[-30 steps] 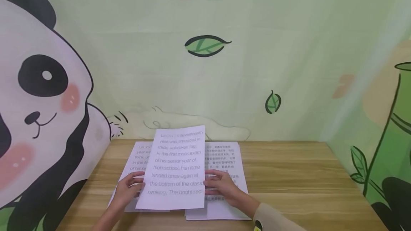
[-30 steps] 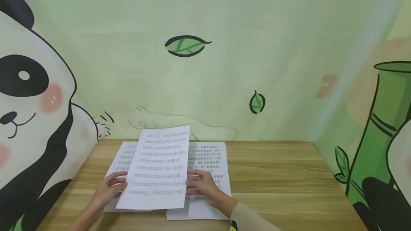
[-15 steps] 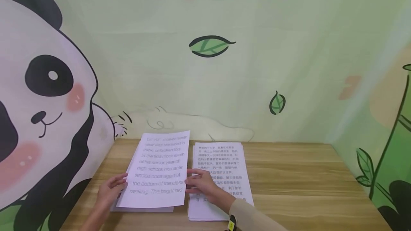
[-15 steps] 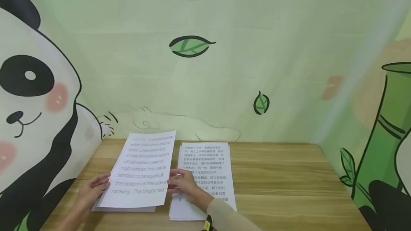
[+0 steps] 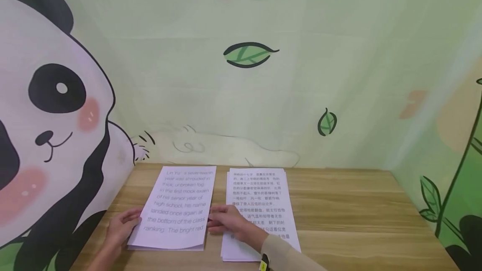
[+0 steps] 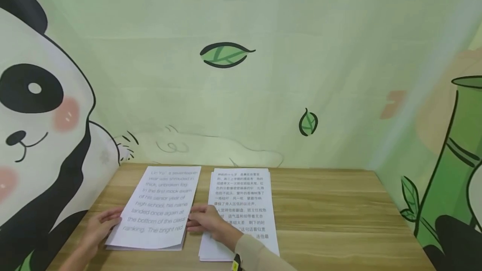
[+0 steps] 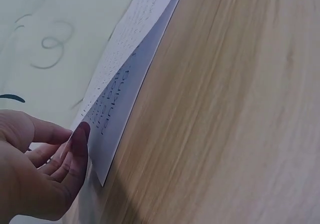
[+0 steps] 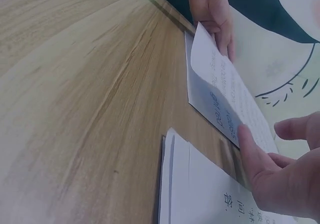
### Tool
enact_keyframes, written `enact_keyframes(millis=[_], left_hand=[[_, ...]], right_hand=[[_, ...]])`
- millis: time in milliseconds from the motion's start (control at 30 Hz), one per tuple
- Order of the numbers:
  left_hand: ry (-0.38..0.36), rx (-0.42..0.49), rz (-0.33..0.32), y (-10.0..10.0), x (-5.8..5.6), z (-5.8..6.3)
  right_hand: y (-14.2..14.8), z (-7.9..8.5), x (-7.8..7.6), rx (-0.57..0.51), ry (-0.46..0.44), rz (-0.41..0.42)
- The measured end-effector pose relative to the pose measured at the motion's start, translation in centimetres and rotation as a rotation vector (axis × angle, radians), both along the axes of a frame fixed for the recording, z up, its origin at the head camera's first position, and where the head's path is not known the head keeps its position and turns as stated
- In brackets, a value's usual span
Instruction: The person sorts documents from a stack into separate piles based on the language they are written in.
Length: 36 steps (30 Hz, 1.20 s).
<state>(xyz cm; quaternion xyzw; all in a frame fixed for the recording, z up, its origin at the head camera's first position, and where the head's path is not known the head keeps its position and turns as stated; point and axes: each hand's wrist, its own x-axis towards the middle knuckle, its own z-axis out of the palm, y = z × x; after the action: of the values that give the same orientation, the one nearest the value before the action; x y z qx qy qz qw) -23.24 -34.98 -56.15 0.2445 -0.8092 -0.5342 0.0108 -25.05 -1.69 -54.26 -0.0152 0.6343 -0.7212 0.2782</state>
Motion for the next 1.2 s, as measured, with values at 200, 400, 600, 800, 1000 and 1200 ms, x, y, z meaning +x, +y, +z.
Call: enact_keyframes(millis=[200, 400, 600, 800, 1000, 1200], left_hand=[[0.011, -0.124, -0.019, -0.3, 0.2, 0.2], [0.081, -0.334, -0.076, 0.6, 0.9, 1.7], [0.131, -0.473, -0.141, 2.8, 1.4, 3.6], [0.22, -0.444, -0.277, 6.4, 1.6, 5.7], [0.289, -0.328, -0.453, 11.3, 1.5, 5.9], [0.277, -0.211, -0.672, 15.4, 1.8, 4.6]], right_hand=[[0.3, 0.3, 0.2, 0.019, -0.029, 0.05], [1.6, 0.3, 0.9, 0.046, 0.04, 0.109], [4.9, 0.4, 1.2, 0.107, 0.097, 0.133], [9.9, 1.0, 1.5, 0.202, 0.112, 0.112], [15.7, 0.5, 1.6, 0.265, 0.137, 0.047], [20.7, 0.0, 2.1, 0.269, 0.145, -0.008]])
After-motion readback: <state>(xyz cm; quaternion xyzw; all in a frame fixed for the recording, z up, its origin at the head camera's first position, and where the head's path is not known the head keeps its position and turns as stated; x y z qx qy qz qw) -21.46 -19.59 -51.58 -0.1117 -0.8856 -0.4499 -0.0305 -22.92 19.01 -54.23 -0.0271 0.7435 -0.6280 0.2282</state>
